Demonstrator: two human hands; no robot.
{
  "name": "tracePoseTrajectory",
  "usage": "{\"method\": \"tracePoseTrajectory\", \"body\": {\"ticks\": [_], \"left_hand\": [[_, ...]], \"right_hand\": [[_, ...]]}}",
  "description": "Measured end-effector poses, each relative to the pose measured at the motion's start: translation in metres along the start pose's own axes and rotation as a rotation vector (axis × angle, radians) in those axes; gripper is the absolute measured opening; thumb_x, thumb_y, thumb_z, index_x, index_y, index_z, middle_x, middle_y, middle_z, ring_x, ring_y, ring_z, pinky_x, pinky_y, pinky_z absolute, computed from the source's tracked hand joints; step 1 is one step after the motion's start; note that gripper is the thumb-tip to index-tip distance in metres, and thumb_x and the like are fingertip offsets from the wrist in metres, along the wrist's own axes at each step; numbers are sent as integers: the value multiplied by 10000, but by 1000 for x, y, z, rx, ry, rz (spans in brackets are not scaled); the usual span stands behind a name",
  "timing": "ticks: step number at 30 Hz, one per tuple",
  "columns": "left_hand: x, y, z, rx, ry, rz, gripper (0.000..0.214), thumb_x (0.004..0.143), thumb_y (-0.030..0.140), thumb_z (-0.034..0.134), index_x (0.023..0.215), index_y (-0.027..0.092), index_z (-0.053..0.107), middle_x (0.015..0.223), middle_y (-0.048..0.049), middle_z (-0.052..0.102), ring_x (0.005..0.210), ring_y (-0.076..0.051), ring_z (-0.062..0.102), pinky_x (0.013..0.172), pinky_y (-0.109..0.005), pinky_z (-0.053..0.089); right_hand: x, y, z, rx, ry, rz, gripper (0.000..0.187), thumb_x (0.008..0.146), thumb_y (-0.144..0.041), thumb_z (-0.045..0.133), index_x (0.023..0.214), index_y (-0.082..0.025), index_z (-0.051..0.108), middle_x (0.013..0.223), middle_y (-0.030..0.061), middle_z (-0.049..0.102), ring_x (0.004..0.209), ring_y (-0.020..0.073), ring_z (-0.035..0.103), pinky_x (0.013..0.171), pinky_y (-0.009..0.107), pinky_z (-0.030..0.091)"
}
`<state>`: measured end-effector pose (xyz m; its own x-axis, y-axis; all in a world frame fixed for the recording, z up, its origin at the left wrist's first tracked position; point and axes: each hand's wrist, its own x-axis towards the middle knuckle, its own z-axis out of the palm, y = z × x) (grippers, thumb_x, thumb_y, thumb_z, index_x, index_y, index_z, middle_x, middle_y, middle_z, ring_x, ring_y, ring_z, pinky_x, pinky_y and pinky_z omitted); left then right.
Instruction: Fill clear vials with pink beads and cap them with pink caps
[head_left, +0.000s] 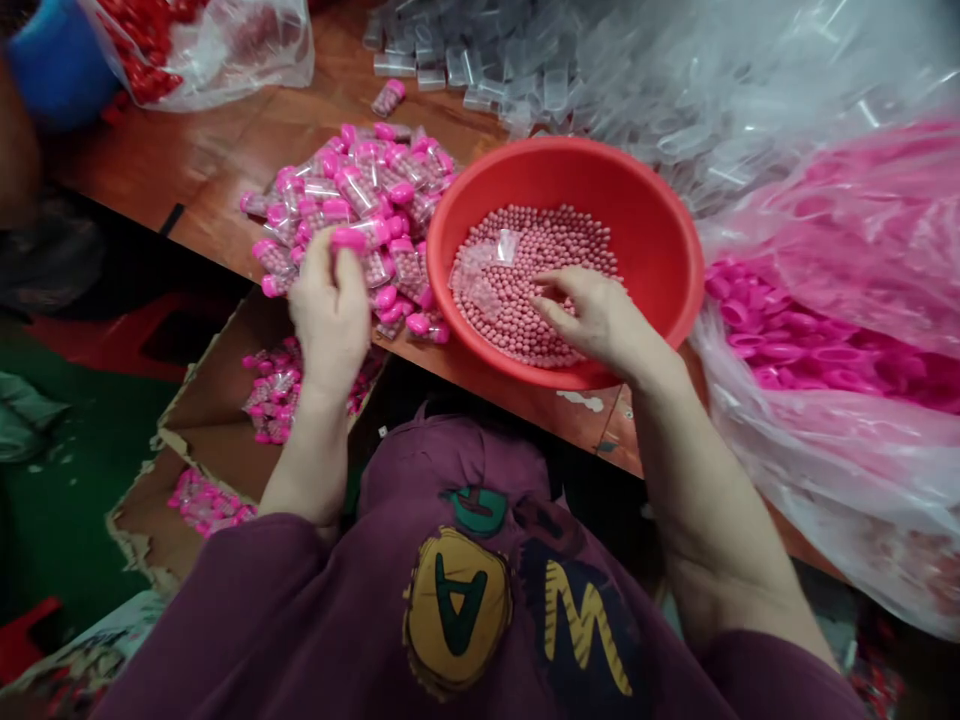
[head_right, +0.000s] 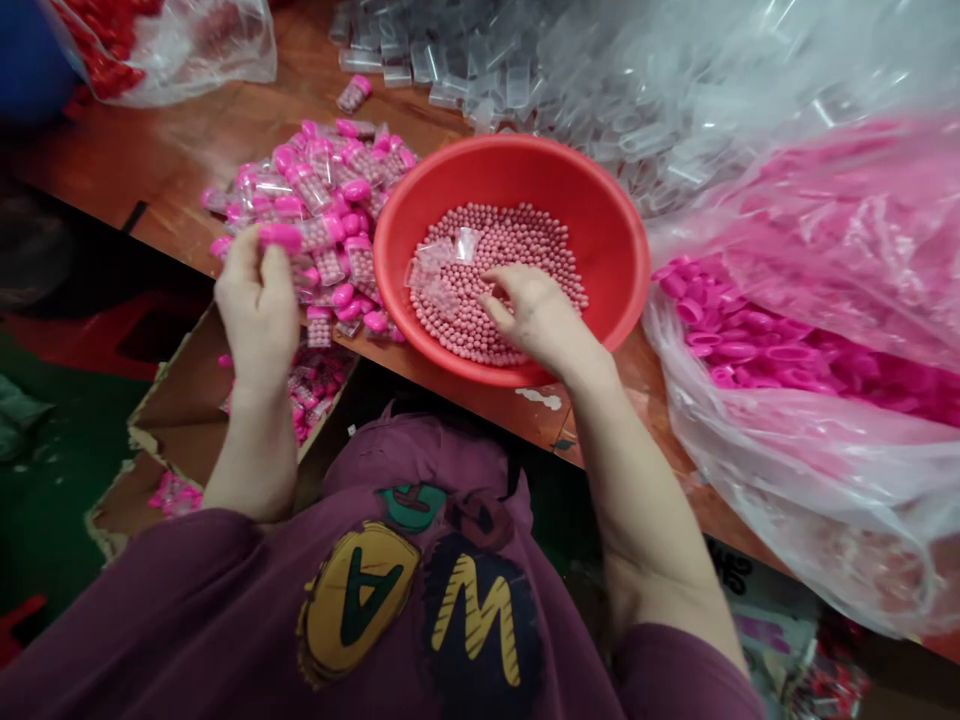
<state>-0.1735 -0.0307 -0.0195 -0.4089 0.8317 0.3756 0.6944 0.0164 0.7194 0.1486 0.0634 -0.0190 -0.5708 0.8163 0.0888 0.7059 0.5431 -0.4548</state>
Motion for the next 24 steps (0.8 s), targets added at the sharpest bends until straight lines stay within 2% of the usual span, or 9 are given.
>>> {"method": "tracePoseTrajectory", "body": {"ticks": [2, 4, 6, 9, 13, 16, 19, 21, 24], "left_hand": [[1, -19, -21, 182, 145, -61, 419, 1125, 475, 548, 1463, 247, 644, 1542, -146, 691, 1496, -374, 592, 1301, -660, 427], [-2, -15, -23, 202, 157, -37, 420, 1059, 391, 639, 1449, 236, 666, 1586, -150, 671, 1554, -387, 544, 1355, -648, 374], [-7, 7, -9, 113, 58, 50, 329, 1080, 343, 612, 1380, 237, 696, 1493, -131, 730, 1490, -338, 601, 1346, -578, 405], [-9, 48, 21, -52, -158, 154, 208, 1094, 305, 601, 1221, 249, 756, 1332, -95, 800, 1343, -283, 681, 1268, -483, 481], [-3, 75, 48, -202, -335, 152, 202, 1060, 211, 607, 1122, 237, 797, 1229, -76, 837, 1205, -244, 726, 1184, -430, 534], [2, 76, 56, -274, -390, 82, 230, 1056, 187, 602, 1175, 209, 798, 1254, -86, 831, 1171, -219, 739, 1132, -388, 559], [4, 75, 63, -320, -336, -19, 313, 1024, 195, 684, 1325, 188, 766, 1372, -123, 795, 1201, -226, 743, 1123, -378, 562], [3, 80, 70, -391, -365, -91, 407, 983, 261, 784, 1378, 171, 754, 1376, -143, 795, 1177, -241, 754, 1102, -383, 572], [2, 95, 84, -490, -530, -144, 408, 927, 331, 858, 1283, 141, 799, 1221, -130, 833, 1086, -246, 764, 1056, -381, 590]], "right_hand": [[17, -7, 13, -30, -141, -43, 379, 1059, -357, 665, 1368, -155, 747, 1311, 197, 815, 1199, 350, 761, 1100, 519, 600], [31, -16, 25, -81, -240, -55, 442, 1020, -350, 733, 1406, -135, 719, 1353, 214, 806, 1191, 357, 762, 1060, 486, 604], [39, -22, 34, -123, -301, -40, 390, 1022, -266, 700, 1389, -136, 719, 1339, 211, 812, 1151, 342, 772, 1009, 445, 599], [38, -23, 39, -171, -335, -13, 254, 1026, -163, 610, 1223, -152, 770, 1189, 181, 833, 1048, 310, 779, 941, 404, 582], [32, -21, 39, -200, -313, -54, 167, 1008, -277, 701, 1107, -176, 790, 1140, 158, 804, 955, 275, 749, 883, 376, 576], [30, -22, 32, -169, -268, -26, 212, 1037, -252, 608, 999, -167, 799, 1044, 158, 814, 908, 267, 732, 873, 380, 572], [24, -25, 15, 56, -90, 55, 263, 1041, -276, 582, 1026, -158, 816, 981, 129, 837, 865, 268, 732, 866, 404, 595], [15, -28, 4, 237, 39, 88, 300, 1042, -327, 595, 1137, -171, 833, 1031, 100, 862, 901, 271, 764, 897, 420, 625], [0, -35, 0, 394, 180, 74, 377, 1002, -284, 593, 1286, -201, 826, 1249, 95, 875, 1141, 291, 811, 1084, 478, 633]]}}
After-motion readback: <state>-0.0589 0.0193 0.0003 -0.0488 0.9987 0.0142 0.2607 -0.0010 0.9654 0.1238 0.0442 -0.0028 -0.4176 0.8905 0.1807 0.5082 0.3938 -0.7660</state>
